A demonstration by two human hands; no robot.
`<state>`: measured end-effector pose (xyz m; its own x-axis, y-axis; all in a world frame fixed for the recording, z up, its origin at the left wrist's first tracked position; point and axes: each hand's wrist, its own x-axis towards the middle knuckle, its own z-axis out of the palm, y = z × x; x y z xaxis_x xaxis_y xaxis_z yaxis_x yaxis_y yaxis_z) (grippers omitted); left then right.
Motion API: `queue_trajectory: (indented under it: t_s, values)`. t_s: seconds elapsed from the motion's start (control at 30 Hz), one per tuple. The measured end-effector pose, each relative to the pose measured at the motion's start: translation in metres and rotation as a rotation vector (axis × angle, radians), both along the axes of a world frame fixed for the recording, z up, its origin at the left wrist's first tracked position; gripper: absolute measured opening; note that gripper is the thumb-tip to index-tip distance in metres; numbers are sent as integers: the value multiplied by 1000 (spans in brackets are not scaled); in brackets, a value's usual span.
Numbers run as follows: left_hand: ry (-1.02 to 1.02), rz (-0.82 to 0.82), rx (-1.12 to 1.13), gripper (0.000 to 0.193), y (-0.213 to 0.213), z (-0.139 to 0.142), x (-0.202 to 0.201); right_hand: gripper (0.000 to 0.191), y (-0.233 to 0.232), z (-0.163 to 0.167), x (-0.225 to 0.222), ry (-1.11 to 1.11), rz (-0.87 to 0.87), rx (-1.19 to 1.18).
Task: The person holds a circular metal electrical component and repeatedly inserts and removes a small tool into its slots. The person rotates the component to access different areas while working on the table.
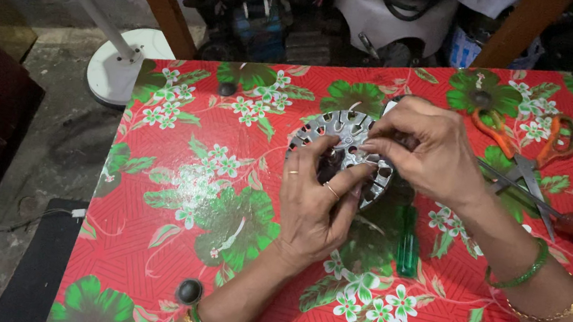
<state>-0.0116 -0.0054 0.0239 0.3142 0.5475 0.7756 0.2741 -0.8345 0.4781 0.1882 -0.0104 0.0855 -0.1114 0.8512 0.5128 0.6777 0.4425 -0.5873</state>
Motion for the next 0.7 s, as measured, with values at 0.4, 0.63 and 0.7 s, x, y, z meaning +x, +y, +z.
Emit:
queue_trajectory:
  t_s: [0.4, 0.63, 0.7]
  values:
    - [9, -1, 16, 39, 0, 0, 0, 12, -15, -8, -2, -53, -89, 54]
    - [9, 25, 20, 35, 0, -2, 2, 11, -35, -15, 0, -1, -151, 38]
    - [7, 28, 15, 35, -1, -1, 3, 10, -41, -20, 6, -8, -173, 25]
